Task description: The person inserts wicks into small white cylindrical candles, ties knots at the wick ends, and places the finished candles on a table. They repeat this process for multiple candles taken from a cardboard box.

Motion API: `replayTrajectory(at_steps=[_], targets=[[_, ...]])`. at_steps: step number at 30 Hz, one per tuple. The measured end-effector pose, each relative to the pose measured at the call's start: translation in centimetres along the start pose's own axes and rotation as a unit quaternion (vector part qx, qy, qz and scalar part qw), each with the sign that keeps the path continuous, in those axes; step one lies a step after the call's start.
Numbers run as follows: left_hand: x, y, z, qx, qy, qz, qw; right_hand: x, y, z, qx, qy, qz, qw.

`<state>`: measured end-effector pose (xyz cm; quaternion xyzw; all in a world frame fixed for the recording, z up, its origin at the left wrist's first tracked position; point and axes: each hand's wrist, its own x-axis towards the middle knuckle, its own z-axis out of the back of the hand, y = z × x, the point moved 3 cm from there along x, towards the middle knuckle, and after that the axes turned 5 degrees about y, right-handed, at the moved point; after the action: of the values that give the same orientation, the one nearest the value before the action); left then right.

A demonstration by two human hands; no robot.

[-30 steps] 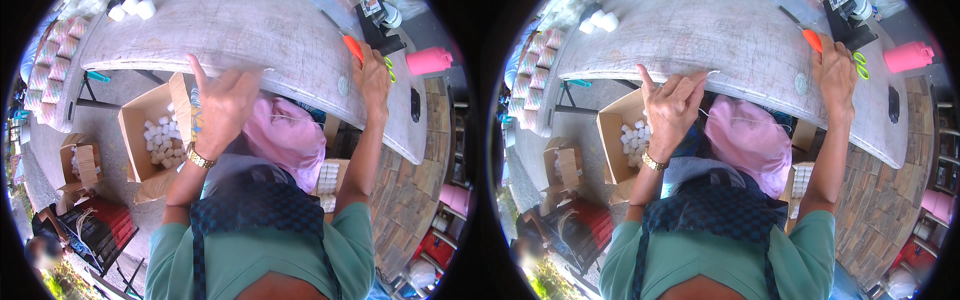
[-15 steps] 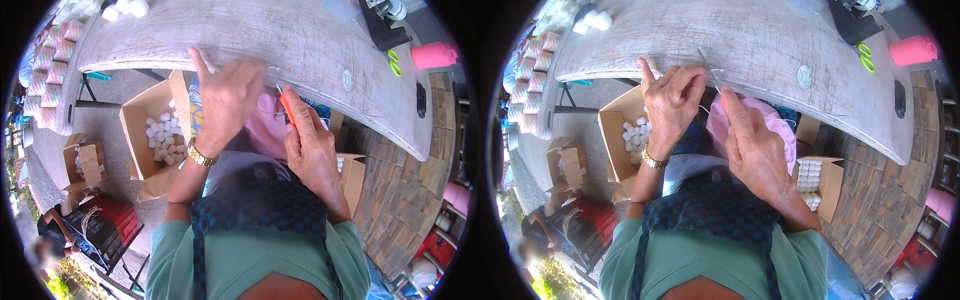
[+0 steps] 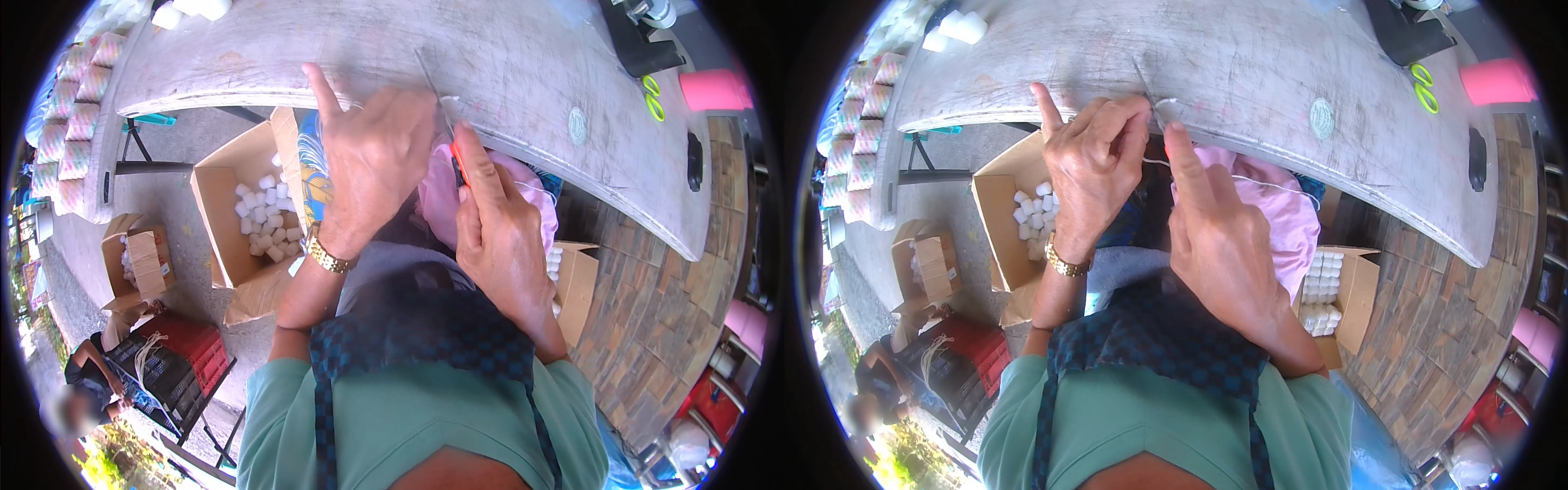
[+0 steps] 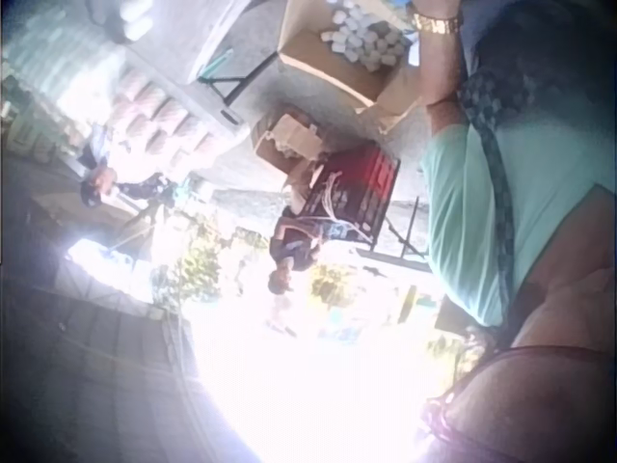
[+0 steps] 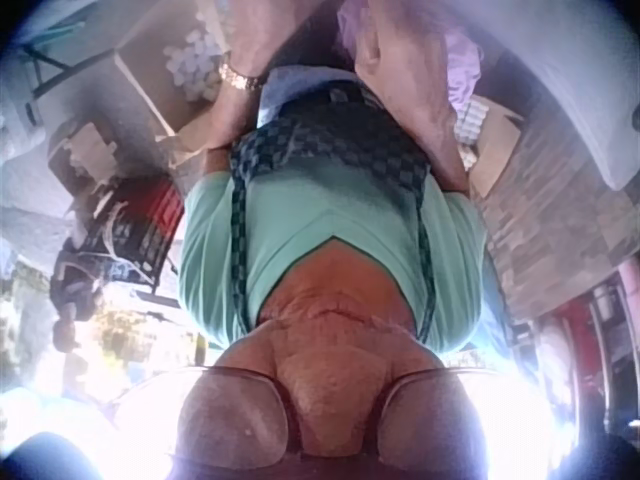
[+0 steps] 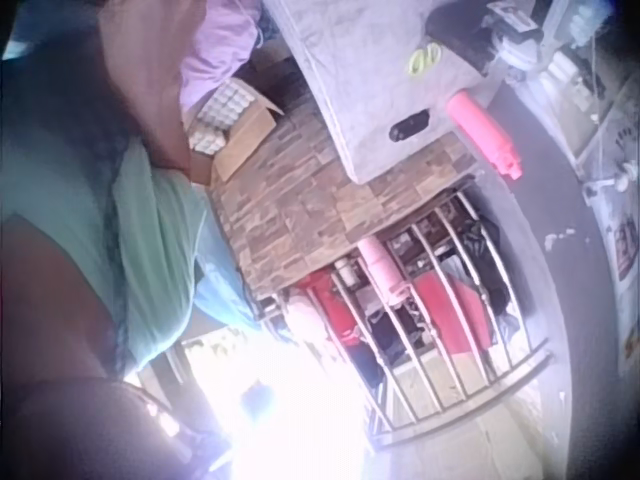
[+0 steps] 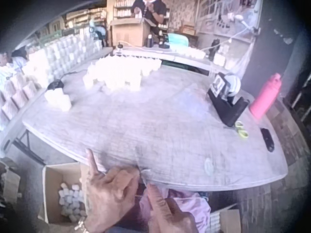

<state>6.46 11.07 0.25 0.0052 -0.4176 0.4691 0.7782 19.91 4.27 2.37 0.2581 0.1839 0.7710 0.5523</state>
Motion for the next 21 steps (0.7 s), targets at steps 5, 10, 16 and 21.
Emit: replayTrajectory(at_steps=[5,10,16,21], targets=[[0.2,-0.7,0.1,0.046,0.009,0.026,0.999,-1.3,-0.3,0.2,0.002,0.018,-0.003,1.000],[0.0,-0.8,-0.1,0.062,0.002,0.045,0.997,-2.6,-0.1,1.1,-0.009,0.058,-0.021,0.998],[0.0,-0.3,0.3,0.021,-0.024,0.067,0.997,-0.4,-0.6,0.5,0.023,-0.001,0.029,0.999],[-0.7,1.2,2.3,-0.141,-0.044,0.201,0.968,-0.8,-1.7,2.0,0.008,-0.042,0.078,0.996]])
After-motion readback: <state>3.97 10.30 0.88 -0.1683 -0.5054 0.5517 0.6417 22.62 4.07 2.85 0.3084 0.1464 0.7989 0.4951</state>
